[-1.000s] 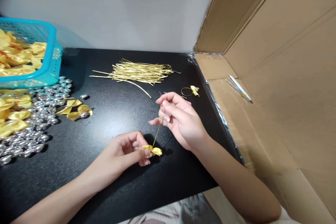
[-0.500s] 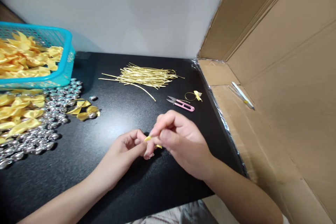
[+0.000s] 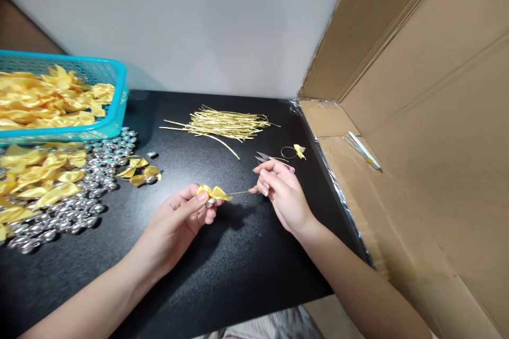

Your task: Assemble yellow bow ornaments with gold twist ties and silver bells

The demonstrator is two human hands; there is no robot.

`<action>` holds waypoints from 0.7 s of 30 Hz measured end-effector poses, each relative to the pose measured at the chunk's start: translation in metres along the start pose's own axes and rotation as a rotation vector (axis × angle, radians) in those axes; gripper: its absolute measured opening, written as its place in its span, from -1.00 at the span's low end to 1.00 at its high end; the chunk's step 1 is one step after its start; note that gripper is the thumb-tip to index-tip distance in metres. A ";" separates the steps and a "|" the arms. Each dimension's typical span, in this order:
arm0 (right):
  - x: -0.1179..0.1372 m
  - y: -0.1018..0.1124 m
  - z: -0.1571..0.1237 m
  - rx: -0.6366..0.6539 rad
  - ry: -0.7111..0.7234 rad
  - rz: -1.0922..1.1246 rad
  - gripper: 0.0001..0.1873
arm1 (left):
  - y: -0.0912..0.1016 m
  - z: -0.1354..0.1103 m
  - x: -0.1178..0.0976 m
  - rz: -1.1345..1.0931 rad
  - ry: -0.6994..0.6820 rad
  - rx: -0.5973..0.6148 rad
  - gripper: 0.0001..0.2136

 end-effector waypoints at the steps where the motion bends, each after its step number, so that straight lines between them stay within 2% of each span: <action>1: -0.003 0.001 0.001 -0.007 -0.013 0.005 -0.85 | 0.000 0.000 -0.001 0.001 -0.005 0.000 -0.78; 5: -0.022 0.000 0.006 -0.007 -0.085 -0.005 -0.80 | -0.002 0.000 -0.006 0.032 -0.049 0.007 -0.75; 8: -0.037 -0.011 0.005 0.050 -0.120 -0.084 -0.79 | -0.001 -0.001 -0.014 0.058 -0.113 -0.010 -0.74; 10: -0.042 -0.019 0.001 0.078 -0.086 -0.193 -0.80 | 0.000 -0.001 -0.019 0.073 -0.141 -0.022 -0.76; 13: -0.032 -0.035 -0.011 0.105 0.112 -0.427 -0.86 | 0.004 0.001 -0.024 0.094 -0.165 -0.048 -0.77; 16: -0.010 -0.059 -0.036 0.192 0.449 -0.663 -0.87 | 0.007 0.003 -0.030 0.107 -0.207 -0.073 -0.77; 18: 0.001 -0.070 -0.053 0.266 0.604 -0.693 -0.83 | 0.008 0.004 -0.034 0.115 -0.232 -0.081 -0.78; 21: 0.011 -0.071 -0.064 0.323 0.653 -0.600 -0.81 | 0.010 0.004 -0.031 0.132 -0.210 -0.084 -0.79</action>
Point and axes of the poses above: each hand's wrist, its own z-axis towards the middle knuckle, its own y-axis out of the back of the hand, x = y × z, the point moved 10 cm from there along z, towards the middle knuckle, and after that the axes turned 14 degrees about -y, right-handed, at the moved point
